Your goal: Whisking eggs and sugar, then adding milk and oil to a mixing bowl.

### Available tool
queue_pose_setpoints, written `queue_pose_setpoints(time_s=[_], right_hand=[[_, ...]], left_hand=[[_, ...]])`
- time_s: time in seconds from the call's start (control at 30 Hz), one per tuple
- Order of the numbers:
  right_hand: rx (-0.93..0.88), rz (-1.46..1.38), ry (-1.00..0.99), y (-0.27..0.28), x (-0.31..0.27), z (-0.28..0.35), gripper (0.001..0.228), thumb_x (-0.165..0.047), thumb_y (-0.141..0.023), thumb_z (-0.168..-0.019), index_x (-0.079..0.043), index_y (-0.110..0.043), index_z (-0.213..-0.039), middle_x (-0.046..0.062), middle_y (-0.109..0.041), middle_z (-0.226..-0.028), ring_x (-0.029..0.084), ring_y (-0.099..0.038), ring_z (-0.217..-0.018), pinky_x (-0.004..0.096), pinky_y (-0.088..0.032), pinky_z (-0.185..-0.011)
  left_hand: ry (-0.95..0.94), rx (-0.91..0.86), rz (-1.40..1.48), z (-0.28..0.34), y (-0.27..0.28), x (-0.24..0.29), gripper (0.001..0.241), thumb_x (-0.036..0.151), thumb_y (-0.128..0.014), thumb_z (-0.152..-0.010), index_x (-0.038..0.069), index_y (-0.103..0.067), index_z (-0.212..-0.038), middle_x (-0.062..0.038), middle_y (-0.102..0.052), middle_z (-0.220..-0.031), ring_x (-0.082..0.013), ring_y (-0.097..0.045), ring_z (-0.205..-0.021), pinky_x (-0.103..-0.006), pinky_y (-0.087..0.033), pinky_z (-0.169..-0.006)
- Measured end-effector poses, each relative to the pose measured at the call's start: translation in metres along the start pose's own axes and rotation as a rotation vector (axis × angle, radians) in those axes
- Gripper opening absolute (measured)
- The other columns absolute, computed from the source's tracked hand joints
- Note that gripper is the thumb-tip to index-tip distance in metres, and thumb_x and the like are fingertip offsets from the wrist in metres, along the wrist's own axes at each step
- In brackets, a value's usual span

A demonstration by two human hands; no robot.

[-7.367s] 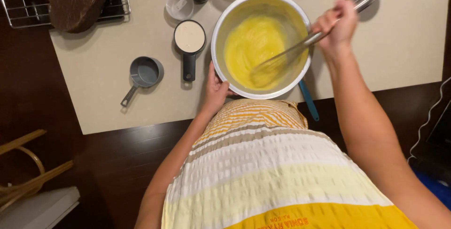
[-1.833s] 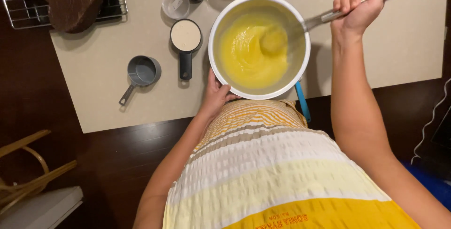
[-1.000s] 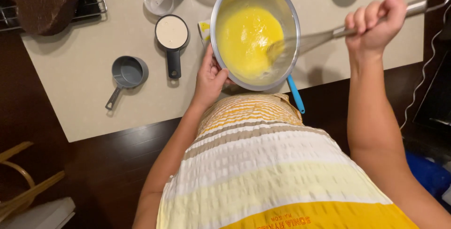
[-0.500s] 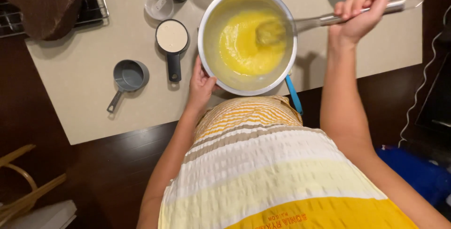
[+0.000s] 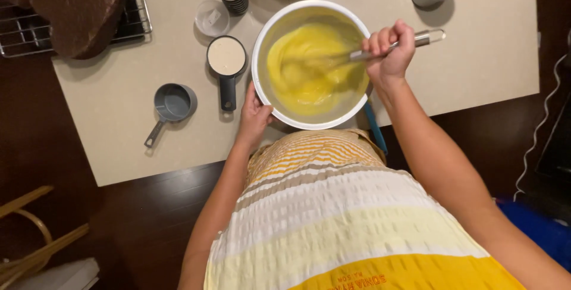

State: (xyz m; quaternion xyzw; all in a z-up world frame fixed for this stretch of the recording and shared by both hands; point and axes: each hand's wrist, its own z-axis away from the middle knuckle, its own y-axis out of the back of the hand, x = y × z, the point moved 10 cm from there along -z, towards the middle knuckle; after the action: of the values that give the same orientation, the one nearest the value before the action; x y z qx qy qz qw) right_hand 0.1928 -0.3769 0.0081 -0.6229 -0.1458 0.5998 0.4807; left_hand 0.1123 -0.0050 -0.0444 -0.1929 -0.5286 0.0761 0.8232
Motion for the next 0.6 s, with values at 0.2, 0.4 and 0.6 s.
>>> queue_pose_setpoints(time_s=[0.2, 0.4, 0.6], right_hand=[[-0.072, 0.311, -0.066, 0.007, -0.024, -0.027, 0.053, -0.031, -0.057, -0.110, -0.020, -0.033, -0.065, -0.003, -0.029, -0.053, 0.015, -0.030, -0.046, 0.036, -0.033, -0.053], [0.005, 0.100, -0.133, -0.008, 0.006, -0.004, 0.035, -0.027, -0.052, -0.099, -0.015, -0.040, -0.068, 0.001, -0.034, -0.051, 0.018, -0.037, -0.045, 0.040, -0.041, -0.055], [-0.050, 0.144, 0.208, -0.010, -0.041, -0.020, 0.044, -0.029, -0.053, -0.109, -0.014, -0.037, -0.070, 0.000, -0.031, -0.055, 0.018, -0.031, -0.047, 0.036, -0.034, -0.051]], left_hand=[[0.059, 0.019, -0.002, 0.005, 0.004, -0.011, 0.079, -0.004, -0.052, -0.095, 0.015, -0.018, -0.164, -0.002, -0.061, -0.132, -0.0047, -0.064, -0.101, -0.0176, -0.052, -0.068], [-0.016, -0.020, 0.026, 0.001, 0.001, -0.001, 0.078, -0.005, -0.053, -0.095, 0.013, -0.023, -0.164, -0.003, -0.061, -0.129, -0.0065, -0.064, -0.098, -0.0193, -0.052, -0.067], [-0.037, -0.059, -0.002, -0.002, -0.001, -0.006, 0.079, -0.005, -0.051, -0.094, 0.015, -0.021, -0.164, -0.005, -0.063, -0.121, -0.0068, -0.064, -0.089, -0.0197, -0.051, -0.061]])
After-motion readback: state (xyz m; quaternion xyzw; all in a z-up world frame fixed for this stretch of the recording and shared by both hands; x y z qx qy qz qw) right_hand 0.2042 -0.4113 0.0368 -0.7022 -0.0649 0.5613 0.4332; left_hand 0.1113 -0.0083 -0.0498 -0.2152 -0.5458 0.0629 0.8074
